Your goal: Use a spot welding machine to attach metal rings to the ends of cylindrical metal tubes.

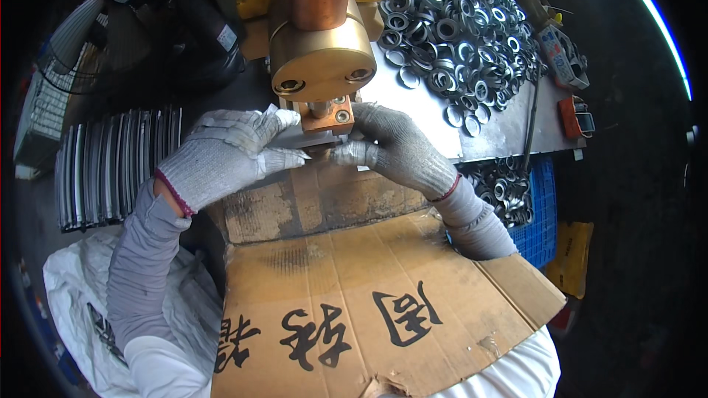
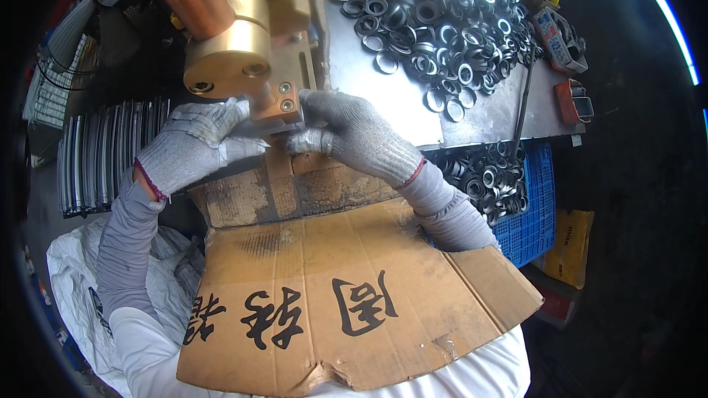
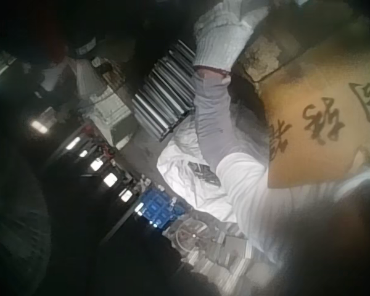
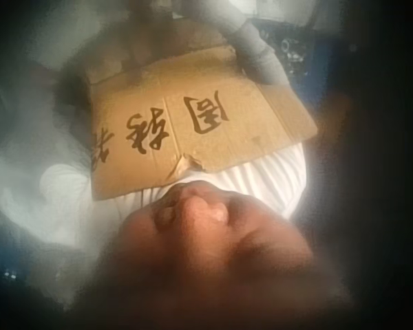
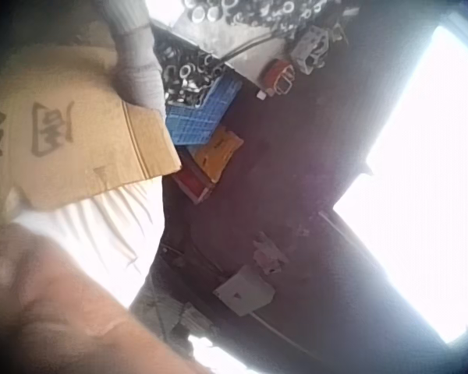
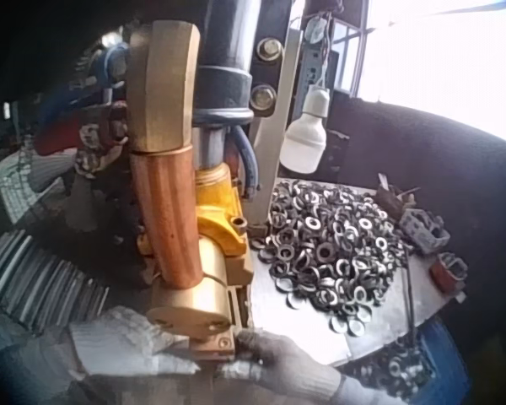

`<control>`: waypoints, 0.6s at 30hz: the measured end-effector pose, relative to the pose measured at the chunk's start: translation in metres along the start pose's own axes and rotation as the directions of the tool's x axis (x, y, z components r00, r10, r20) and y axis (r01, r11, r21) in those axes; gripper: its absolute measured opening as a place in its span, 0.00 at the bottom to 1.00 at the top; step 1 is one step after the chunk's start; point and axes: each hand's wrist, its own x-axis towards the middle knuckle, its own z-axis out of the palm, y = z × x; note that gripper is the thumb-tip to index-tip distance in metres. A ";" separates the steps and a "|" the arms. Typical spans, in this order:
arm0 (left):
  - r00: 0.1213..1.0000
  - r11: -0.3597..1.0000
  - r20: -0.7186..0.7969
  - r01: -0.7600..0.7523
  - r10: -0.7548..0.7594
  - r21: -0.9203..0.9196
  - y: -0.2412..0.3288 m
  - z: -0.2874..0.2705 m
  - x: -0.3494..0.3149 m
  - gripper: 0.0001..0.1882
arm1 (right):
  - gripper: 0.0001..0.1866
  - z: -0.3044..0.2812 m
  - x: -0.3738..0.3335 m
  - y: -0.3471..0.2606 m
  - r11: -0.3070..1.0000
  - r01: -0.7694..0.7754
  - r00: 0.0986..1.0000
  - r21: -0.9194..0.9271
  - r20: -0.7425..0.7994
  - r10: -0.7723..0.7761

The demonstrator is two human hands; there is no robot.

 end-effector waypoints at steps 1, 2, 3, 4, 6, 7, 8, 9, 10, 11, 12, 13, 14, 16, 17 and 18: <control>1.000 1.000 0.001 0.002 -0.002 0.003 0.000 0.000 0.000 0.43 | 0.42 0.000 0.000 0.000 1.000 0.001 1.000 0.000 0.001 -0.001; 1.000 1.000 0.001 0.003 -0.003 0.003 0.000 0.001 0.000 0.43 | 0.42 0.000 -0.001 0.000 0.999 0.015 1.000 -0.041 -0.008 -0.015; 1.000 1.000 -0.016 -0.001 0.001 0.008 -0.002 0.004 -0.001 0.43 | 0.43 0.001 -0.001 0.000 0.996 0.027 0.999 -0.082 -0.015 -0.029; 0.999 1.000 -0.033 -0.005 0.005 0.012 -0.002 0.005 -0.001 0.43 | 0.43 0.001 -0.001 -0.001 0.996 0.028 0.999 -0.081 -0.014 -0.029; 1.000 0.999 -0.022 0.010 -0.010 0.040 -0.001 0.005 -0.001 0.44 | 0.44 0.000 -0.001 -0.001 0.994 0.022 1.000 -0.105 -0.011 -0.024; 1.000 0.997 -0.012 0.024 -0.024 0.069 0.000 0.005 -0.001 0.45 | 0.44 0.001 -0.001 0.000 0.994 0.022 1.000 -0.105 -0.012 -0.023; 1.000 0.997 -0.011 0.023 -0.023 0.069 -0.002 0.007 0.000 0.45 | 0.45 0.001 -0.002 0.001 0.995 0.026 0.999 -0.095 -0.016 -0.028; 1.000 0.999 -0.005 0.022 -0.022 0.041 -0.006 0.010 0.002 0.44 | 0.45 0.002 -0.002 0.001 0.996 0.031 0.999 -0.086 -0.019 -0.033; 1.000 1.000 0.001 0.022 -0.022 0.013 -0.008 0.012 0.002 0.44 | 0.45 0.002 -0.002 -0.001 0.996 0.031 0.999 -0.086 -0.019 -0.033; 1.000 1.000 0.001 0.021 -0.021 0.014 -0.007 0.012 0.001 0.44 | 0.44 0.001 -0.002 -0.005 0.995 0.027 0.999 -0.093 -0.016 -0.029; 0.999 0.999 0.010 0.038 -0.038 0.000 -0.006 0.012 -0.001 0.45 | 0.44 0.001 -0.002 -0.007 0.995 0.025 1.000 -0.100 -0.013 -0.026; 0.998 0.998 0.018 0.055 -0.055 -0.014 -0.005 0.011 -0.002 0.45 | 0.44 0.001 -0.003 -0.007 0.995 0.027 1.000 -0.099 -0.013 -0.028; 0.998 0.998 0.018 0.056 -0.056 -0.012 -0.003 0.006 -0.001 0.45 | 0.44 0.002 -0.003 -0.007 0.994 0.038 0.999 -0.105 -0.025 -0.041; 0.992 0.997 0.097 0.077 -0.075 -0.015 0.002 -0.009 0.001 0.50 | 0.45 0.003 -0.002 -0.007 0.993 0.048 0.998 -0.109 -0.035 -0.052; 0.992 0.997 0.097 0.079 -0.077 -0.015 -0.004 -0.012 0.005 0.50 | 0.44 0.002 0.000 -0.011 0.991 0.073 0.996 -0.115 -0.044 -0.079; 0.980 0.988 0.174 0.112 -0.092 -0.107 -0.012 -0.017 0.009 0.53 | 0.43 0.002 0.001 -0.014 0.988 0.100 0.993 -0.122 -0.054 -0.107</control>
